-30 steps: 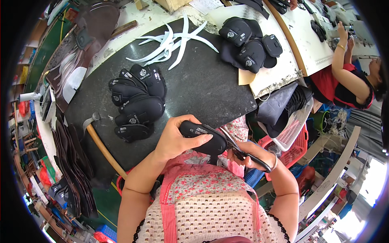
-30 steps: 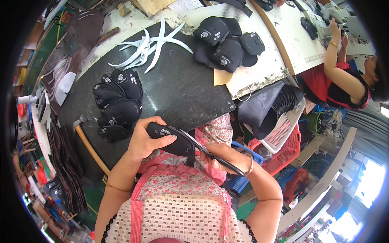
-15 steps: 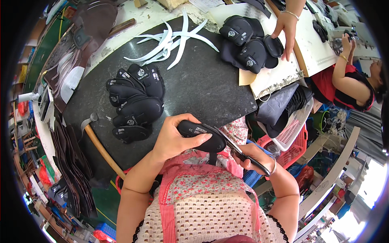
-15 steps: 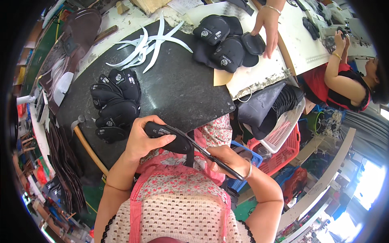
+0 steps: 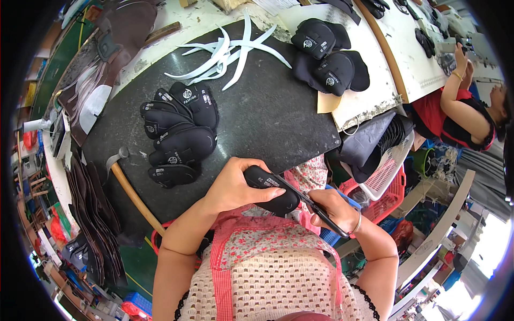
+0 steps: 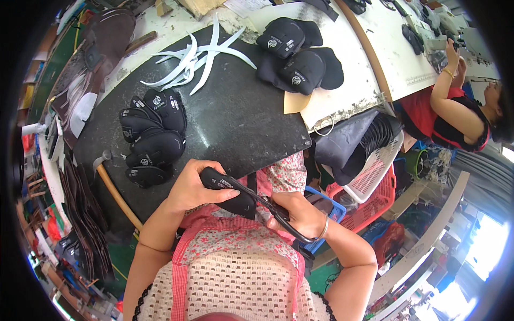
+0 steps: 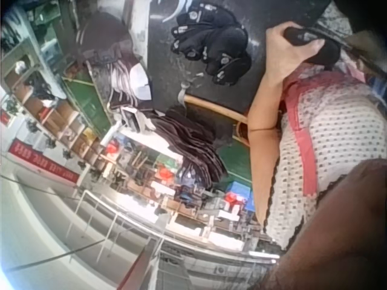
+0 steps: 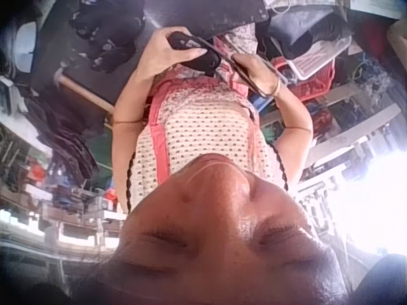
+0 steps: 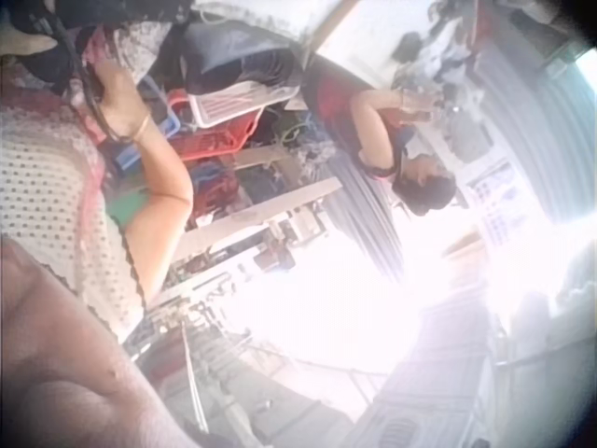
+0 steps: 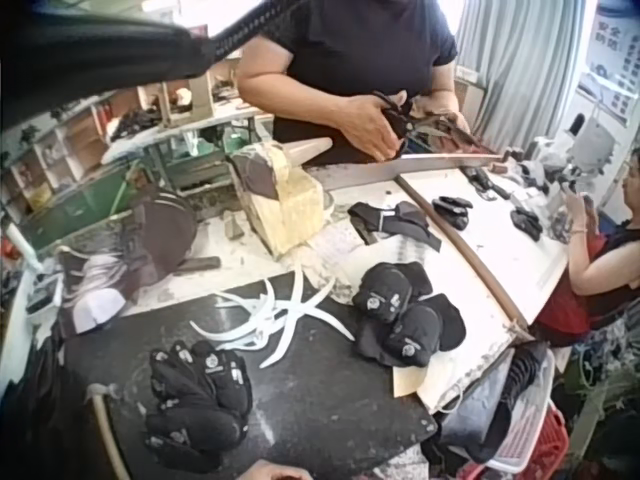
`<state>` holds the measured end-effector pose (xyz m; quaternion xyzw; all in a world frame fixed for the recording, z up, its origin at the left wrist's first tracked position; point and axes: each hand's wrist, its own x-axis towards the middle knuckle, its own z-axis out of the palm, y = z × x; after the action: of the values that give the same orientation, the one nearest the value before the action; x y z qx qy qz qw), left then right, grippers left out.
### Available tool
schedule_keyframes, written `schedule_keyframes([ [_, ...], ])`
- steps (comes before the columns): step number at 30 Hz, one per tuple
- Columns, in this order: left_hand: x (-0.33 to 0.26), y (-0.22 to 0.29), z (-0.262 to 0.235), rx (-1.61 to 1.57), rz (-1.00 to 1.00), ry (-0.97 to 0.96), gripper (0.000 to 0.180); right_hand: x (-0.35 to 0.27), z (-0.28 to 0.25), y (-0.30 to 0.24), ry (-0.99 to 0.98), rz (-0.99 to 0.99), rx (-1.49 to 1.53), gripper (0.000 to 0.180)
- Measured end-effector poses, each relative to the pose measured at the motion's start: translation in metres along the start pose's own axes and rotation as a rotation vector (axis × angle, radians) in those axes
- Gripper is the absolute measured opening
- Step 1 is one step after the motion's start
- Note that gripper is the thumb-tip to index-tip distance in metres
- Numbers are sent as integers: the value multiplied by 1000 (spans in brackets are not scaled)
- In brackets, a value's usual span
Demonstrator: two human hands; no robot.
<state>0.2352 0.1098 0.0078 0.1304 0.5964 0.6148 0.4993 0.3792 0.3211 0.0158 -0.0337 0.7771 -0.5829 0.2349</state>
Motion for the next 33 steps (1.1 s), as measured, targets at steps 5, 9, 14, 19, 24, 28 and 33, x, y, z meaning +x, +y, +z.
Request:
schedule_keyframes([
  [5, 0, 1, 0, 43, -17, -4, 25, -7, 2, -7, -23, 158, 48, 45],
  [9, 0, 1, 2, 99, -40, -38, 26, -5, 8, -4, 54, 64, -36, 44],
  [14, -2, -3, 4, 85, -60, -30, 27, -3, 10, -3, 47, 32, -65, 42],
  [19, -8, -11, 3, 171, -29, -59, 28, -13, 29, 3, 59, 116, -44, 40],
  [24, -31, -12, -5, 347, 273, 143, 31, -6, 30, 10, 230, 85, -97, 39],
  [28, -65, -20, -23, 853, 519, 831, 44, 30, -5, -6, 736, -35, -346, 34],
  [33, -49, -55, -64, 1419, 635, 1147, 46, 79, -68, 3, 1249, 71, -781, 44],
])
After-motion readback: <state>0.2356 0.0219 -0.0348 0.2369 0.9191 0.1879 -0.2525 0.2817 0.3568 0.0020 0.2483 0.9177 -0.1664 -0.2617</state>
